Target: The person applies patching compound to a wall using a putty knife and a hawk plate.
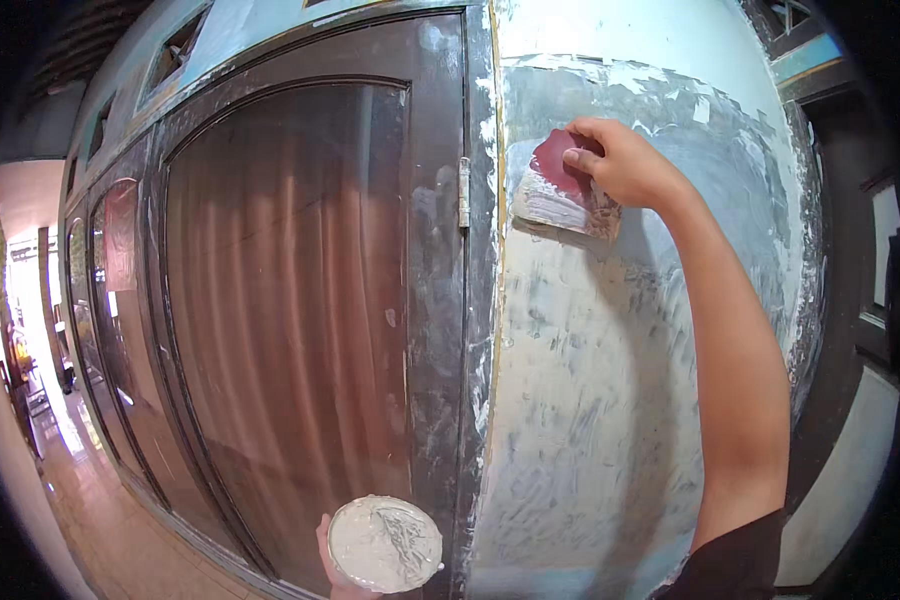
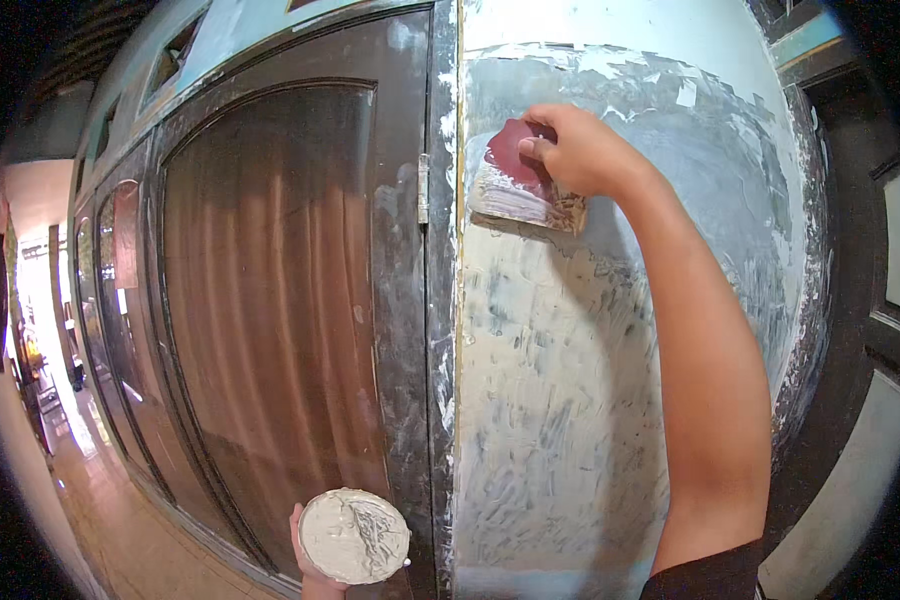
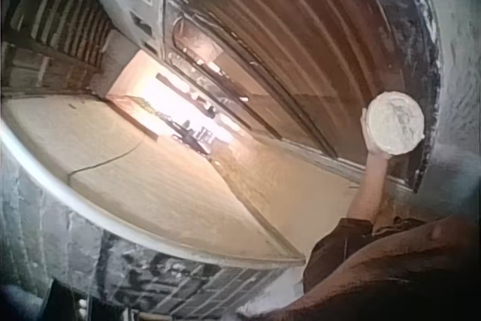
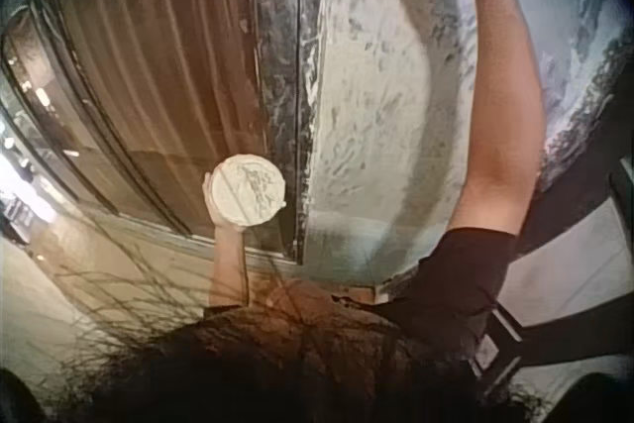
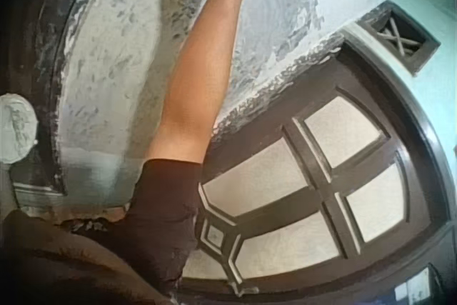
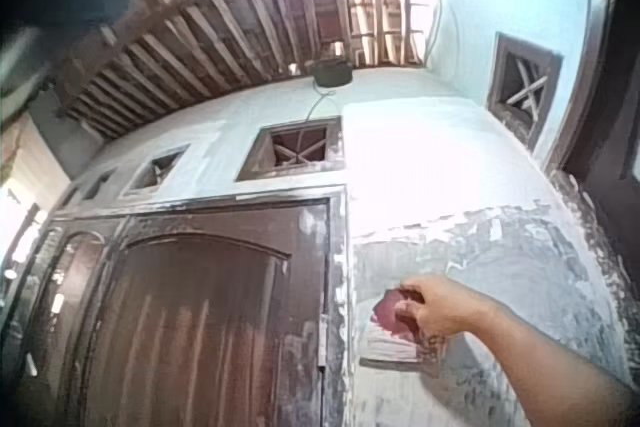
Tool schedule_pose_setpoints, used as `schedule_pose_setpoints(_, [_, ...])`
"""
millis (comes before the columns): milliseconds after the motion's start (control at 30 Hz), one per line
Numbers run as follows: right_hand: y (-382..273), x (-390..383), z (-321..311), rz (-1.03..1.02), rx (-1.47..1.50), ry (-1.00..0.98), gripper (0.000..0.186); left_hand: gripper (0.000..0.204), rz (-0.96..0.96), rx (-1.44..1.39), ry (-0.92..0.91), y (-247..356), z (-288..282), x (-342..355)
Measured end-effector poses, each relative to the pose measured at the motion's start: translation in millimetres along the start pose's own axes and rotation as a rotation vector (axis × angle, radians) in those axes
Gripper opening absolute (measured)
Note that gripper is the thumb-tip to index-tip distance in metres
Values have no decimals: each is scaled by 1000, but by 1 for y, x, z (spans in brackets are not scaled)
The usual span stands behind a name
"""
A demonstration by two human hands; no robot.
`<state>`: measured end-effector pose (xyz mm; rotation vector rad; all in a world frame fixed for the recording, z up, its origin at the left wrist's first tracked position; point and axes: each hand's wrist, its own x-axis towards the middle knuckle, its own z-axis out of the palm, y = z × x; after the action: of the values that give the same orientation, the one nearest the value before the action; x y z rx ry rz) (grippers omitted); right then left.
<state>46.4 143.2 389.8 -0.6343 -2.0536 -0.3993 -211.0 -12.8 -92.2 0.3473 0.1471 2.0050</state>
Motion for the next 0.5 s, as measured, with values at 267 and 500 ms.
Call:
schedule_pose_setpoints(267, [-7, 9, 1, -56, -54, 179, 26, 73, 22, -8, 22, 6, 0, -1])
schedule_pose_setpoints(500, [-8, 6, 12, -69, -90, 145, 24, 75, 9, -37, -16, 9, 2, -2])
